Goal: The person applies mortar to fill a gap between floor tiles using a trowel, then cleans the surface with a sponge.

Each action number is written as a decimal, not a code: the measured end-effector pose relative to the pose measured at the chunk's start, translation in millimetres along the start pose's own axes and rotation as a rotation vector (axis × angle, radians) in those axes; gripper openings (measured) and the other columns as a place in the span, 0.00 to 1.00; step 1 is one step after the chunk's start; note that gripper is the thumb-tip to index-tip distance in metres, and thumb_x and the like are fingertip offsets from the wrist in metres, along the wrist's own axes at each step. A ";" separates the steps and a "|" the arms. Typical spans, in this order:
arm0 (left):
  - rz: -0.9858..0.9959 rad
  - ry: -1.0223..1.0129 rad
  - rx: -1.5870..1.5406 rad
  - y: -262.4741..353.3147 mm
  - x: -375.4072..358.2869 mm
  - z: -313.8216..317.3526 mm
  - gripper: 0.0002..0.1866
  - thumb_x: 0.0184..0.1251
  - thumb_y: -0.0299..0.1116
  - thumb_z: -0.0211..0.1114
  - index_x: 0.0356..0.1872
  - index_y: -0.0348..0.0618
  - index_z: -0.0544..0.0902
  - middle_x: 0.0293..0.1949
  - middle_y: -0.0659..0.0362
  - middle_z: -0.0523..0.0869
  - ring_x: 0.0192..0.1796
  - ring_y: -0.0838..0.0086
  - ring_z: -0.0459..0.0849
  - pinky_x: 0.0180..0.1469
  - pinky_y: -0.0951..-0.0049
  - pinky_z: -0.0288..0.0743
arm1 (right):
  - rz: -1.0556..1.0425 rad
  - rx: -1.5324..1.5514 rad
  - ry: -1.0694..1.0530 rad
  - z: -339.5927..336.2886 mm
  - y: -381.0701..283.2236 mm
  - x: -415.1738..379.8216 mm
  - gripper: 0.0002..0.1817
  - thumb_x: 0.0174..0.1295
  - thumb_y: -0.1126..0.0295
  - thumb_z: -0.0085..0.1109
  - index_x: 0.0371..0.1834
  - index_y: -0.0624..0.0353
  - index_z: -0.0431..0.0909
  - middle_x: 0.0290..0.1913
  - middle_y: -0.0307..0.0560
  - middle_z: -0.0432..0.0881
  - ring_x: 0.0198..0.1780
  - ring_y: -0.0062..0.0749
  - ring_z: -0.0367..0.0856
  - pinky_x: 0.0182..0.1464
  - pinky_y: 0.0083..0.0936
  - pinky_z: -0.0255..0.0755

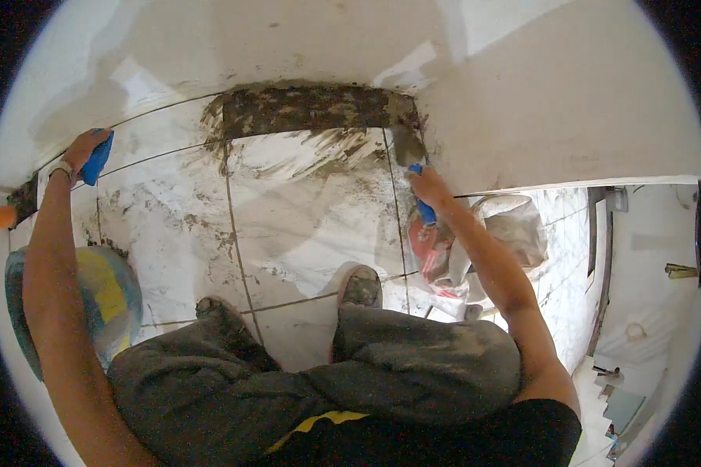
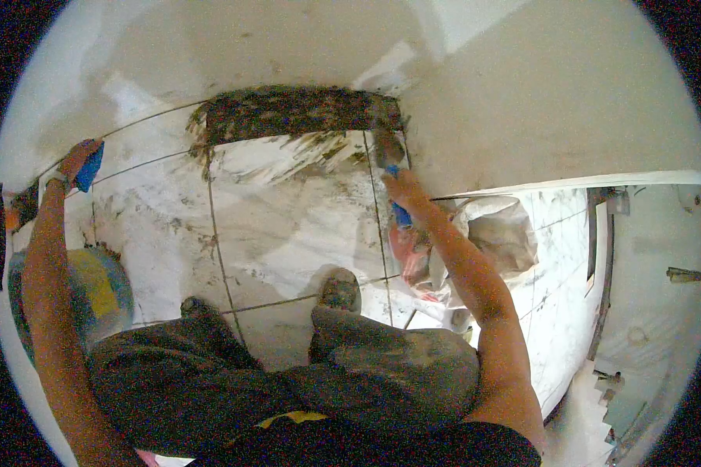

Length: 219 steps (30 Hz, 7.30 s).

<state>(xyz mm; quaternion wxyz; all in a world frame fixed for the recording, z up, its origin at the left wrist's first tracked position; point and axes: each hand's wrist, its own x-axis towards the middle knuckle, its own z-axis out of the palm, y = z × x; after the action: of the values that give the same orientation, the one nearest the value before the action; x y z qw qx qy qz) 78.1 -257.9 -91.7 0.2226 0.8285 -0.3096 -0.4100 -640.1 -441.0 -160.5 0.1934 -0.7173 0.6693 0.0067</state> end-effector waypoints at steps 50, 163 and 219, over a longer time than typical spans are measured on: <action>0.076 0.075 0.014 -21.6 2.1 -8.2 0.29 0.60 0.58 0.61 0.52 0.45 0.76 0.35 0.61 0.80 0.29 0.78 0.78 0.31 0.75 0.74 | 0.435 1.043 -0.288 48.5 -92.0 -63.1 0.17 0.62 0.57 0.55 0.43 0.57 0.64 0.25 0.44 0.70 0.21 0.36 0.74 0.20 0.37 0.73; 0.181 -0.085 0.013 29.6 2.2 -5.2 0.29 0.62 0.58 0.59 0.57 0.51 0.75 0.35 0.63 0.79 0.31 0.79 0.78 0.34 0.79 0.75 | -1.029 -0.931 0.262 -73.5 -223.8 64.8 0.16 0.55 0.66 0.55 0.45 0.62 0.77 0.44 0.56 0.80 0.41 0.45 0.84 0.34 0.40 0.80; 0.096 -0.079 0.022 38.8 -38.4 10.0 0.30 0.60 0.59 0.60 0.56 0.48 0.76 0.36 0.64 0.79 0.29 0.80 0.76 0.31 0.79 0.73 | -0.684 -1.080 0.345 -143.6 -95.8 102.3 0.09 0.57 0.66 0.54 0.35 0.57 0.78 0.33 0.52 0.82 0.40 0.43 0.84 0.38 0.41 0.79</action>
<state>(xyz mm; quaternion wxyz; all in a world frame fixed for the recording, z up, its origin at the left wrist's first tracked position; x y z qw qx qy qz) 39.0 -259.9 -52.3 0.2204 0.7983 -0.3623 -0.4277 -573.0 -577.3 -29.4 -0.3122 -0.8764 0.3276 0.1647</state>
